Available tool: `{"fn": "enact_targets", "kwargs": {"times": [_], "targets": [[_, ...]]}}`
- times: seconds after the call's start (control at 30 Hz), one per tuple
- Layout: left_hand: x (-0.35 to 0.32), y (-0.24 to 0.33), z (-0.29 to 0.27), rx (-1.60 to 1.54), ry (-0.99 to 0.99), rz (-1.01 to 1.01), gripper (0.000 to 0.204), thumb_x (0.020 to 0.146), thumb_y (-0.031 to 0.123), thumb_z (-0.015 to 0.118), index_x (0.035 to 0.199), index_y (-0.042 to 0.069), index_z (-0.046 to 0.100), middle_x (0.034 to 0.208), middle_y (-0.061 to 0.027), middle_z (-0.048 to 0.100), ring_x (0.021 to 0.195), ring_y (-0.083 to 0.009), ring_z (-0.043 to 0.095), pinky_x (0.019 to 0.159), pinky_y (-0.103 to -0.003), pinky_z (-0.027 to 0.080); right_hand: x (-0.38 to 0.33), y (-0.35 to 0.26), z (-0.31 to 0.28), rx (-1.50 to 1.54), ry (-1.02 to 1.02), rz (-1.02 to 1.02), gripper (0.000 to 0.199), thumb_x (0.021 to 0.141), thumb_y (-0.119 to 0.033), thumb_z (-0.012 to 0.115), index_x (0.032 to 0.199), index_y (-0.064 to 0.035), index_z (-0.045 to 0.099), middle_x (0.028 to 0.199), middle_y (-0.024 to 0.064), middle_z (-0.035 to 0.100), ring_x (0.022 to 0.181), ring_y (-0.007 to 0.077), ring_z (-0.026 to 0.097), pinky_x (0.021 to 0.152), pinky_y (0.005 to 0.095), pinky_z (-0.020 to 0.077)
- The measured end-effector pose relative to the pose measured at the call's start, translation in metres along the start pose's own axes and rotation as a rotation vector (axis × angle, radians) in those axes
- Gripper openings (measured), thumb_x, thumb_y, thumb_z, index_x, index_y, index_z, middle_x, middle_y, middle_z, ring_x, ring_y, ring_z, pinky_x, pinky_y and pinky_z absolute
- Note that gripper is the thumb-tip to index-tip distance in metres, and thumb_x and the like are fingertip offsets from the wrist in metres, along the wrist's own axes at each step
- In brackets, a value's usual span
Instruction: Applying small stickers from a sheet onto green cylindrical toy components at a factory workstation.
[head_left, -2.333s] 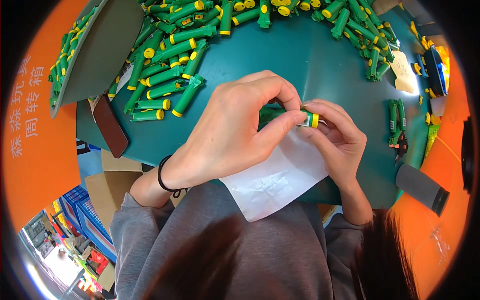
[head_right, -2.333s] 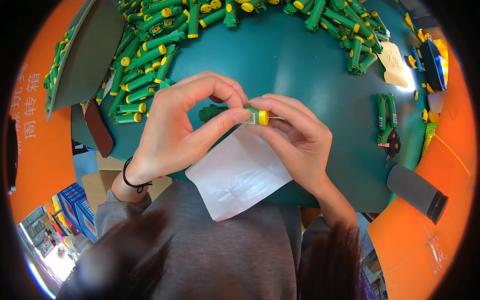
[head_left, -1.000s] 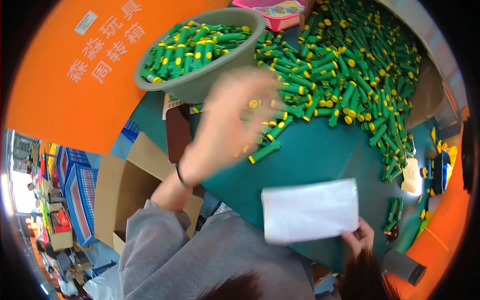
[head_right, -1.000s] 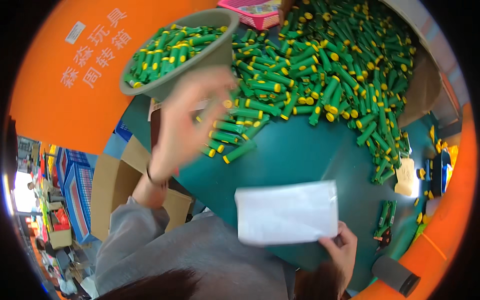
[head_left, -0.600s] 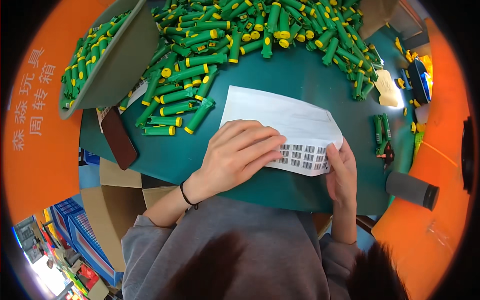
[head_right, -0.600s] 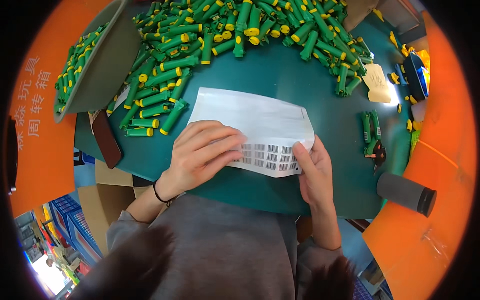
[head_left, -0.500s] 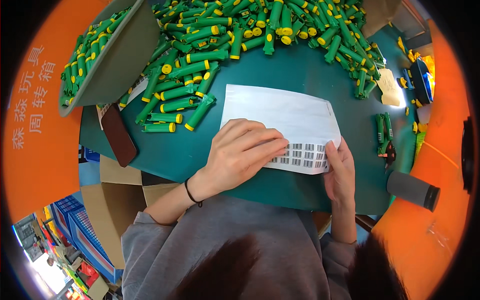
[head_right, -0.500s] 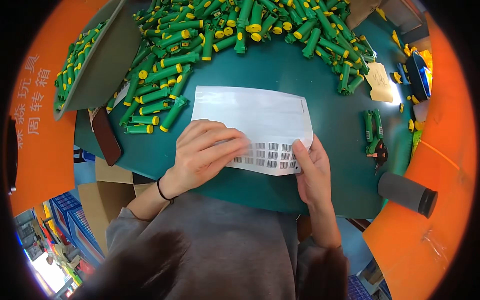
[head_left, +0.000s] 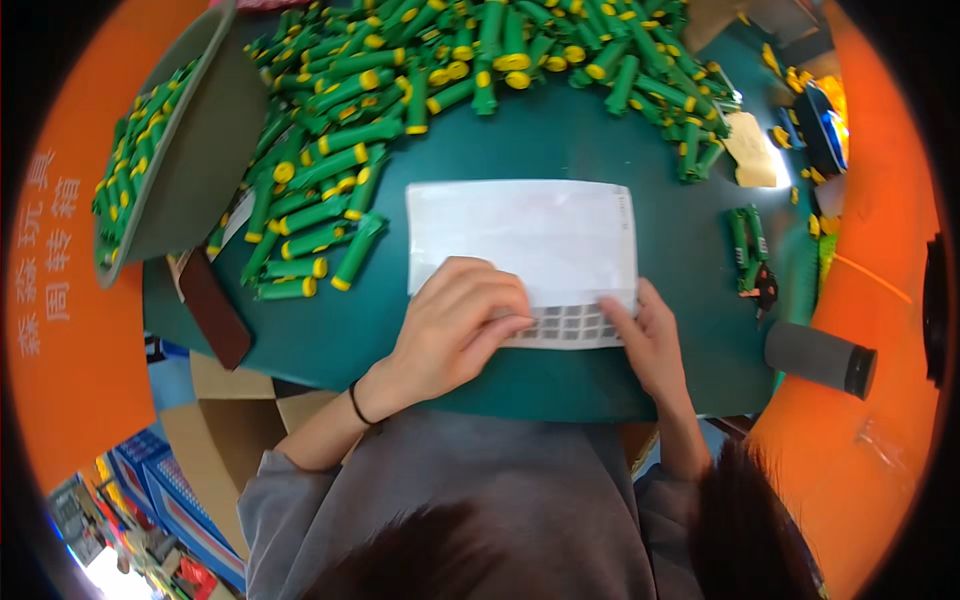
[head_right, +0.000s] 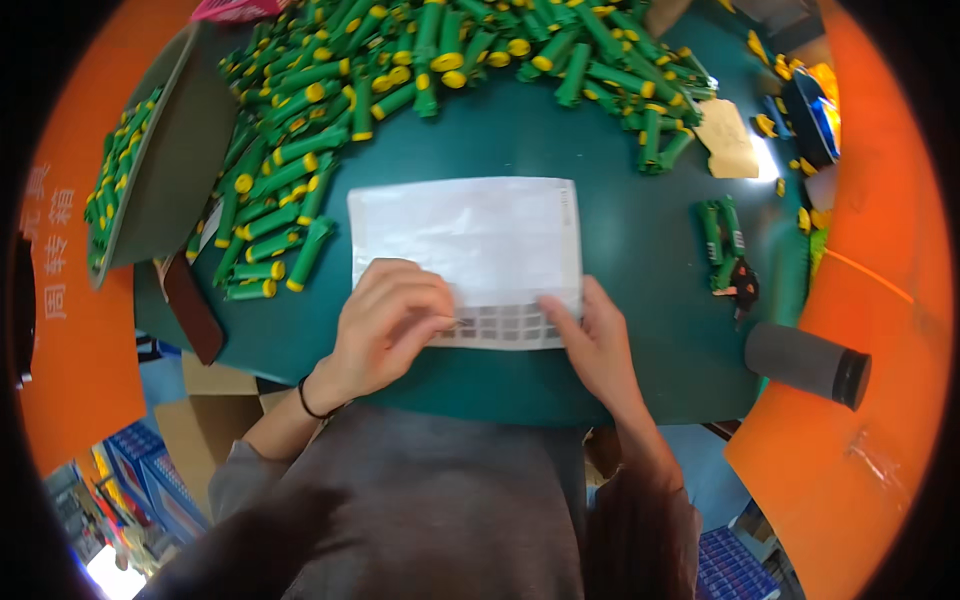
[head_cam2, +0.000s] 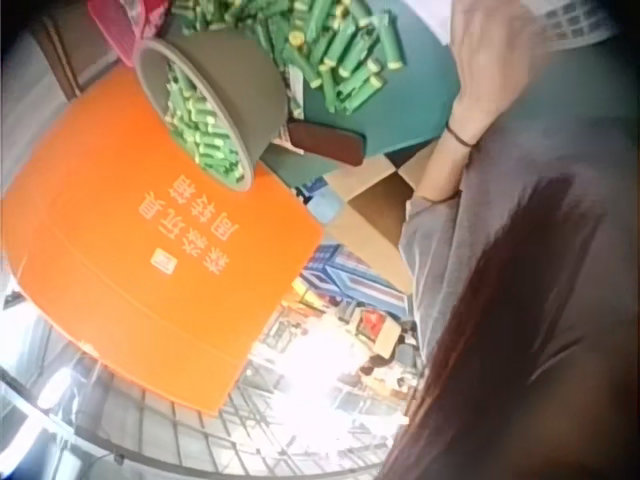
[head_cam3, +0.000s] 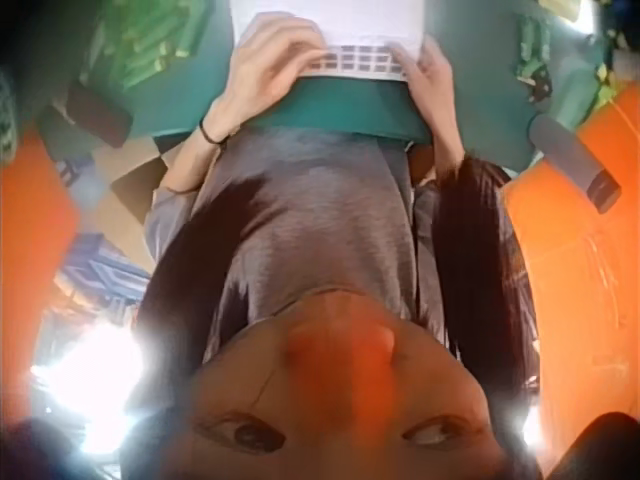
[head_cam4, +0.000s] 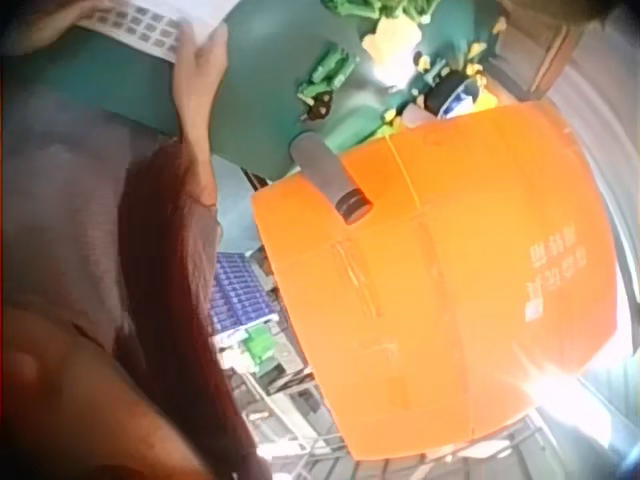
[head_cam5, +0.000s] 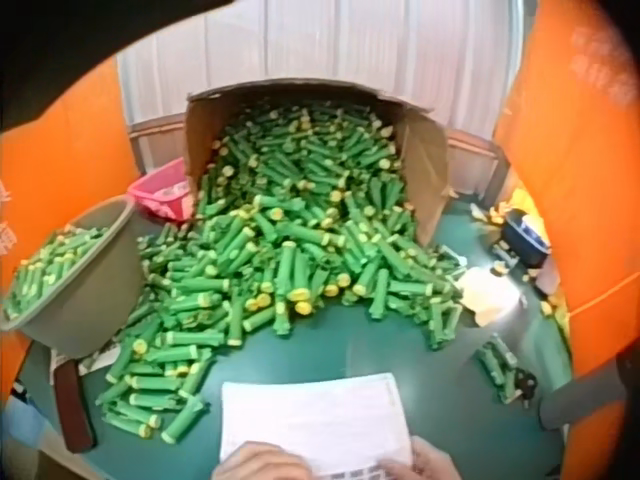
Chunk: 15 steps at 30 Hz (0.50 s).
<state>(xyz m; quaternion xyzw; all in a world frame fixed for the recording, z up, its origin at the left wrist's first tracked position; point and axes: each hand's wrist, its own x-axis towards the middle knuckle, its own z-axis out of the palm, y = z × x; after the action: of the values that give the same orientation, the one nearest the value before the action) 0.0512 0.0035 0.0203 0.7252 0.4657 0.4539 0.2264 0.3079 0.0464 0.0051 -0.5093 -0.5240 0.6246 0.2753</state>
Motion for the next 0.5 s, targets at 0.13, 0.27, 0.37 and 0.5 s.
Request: {"fn": "enact_targets", "kwargs": {"times": [0.13,0.27,0.37,0.5], "targets": [[-0.007,-0.017,0.004,-0.225,-0.032,-0.363,0.01,0.087,0.002,0.069,0.097,0.003,0.067,0.099,-0.0045,0.068,0.094,-0.02,0.062,0.08,-0.03,0.051,0.019,-0.062,-0.025,-0.591,0.219,-0.112,0.027,0.095,-0.015,0.065,0.117,-0.0003,0.063,0.099,0.0074,0.069,0.086,0.0083,0.061,0.075,0.0218,0.0477],[-0.007,-0.021,0.002,-0.413,-0.068,-0.5,0.007,0.092,-0.001,0.065,0.098,-0.001,0.064,0.106,-0.0066,0.064,0.097,-0.0127,0.06,0.087,-0.026,0.049,0.114,-0.08,-0.089,-0.749,0.543,-0.338,0.036,0.094,-0.032,0.069,0.107,0.0015,0.069,0.086,0.0086,0.069,0.081,0.0131,0.062,0.076,0.0275,0.0492],[-0.006,-0.019,0.002,-0.506,-0.052,-0.55,0.007,0.092,-0.001,0.065,0.098,-0.001,0.064,0.105,-0.0061,0.064,0.098,-0.0132,0.06,0.089,-0.027,0.048,0.162,-0.074,-0.119,-1.003,0.405,-0.288,0.033,0.09,-0.031,0.072,0.095,0.0014,0.069,0.071,0.0063,0.061,0.062,0.015,0.051,0.062,0.0305,0.0452],[-0.004,-0.019,-0.002,-0.633,-0.022,-0.588,0.007,0.093,0.0,0.065,0.1,0.0,0.063,0.107,-0.0062,0.062,0.101,-0.0131,0.058,0.092,-0.029,0.047,0.138,-0.074,-0.094,-0.882,0.294,-0.352,0.031,0.088,-0.024,0.076,0.103,0.0014,0.068,0.087,0.0032,0.065,0.07,0.0089,0.054,0.064,0.0257,0.0443]]}}
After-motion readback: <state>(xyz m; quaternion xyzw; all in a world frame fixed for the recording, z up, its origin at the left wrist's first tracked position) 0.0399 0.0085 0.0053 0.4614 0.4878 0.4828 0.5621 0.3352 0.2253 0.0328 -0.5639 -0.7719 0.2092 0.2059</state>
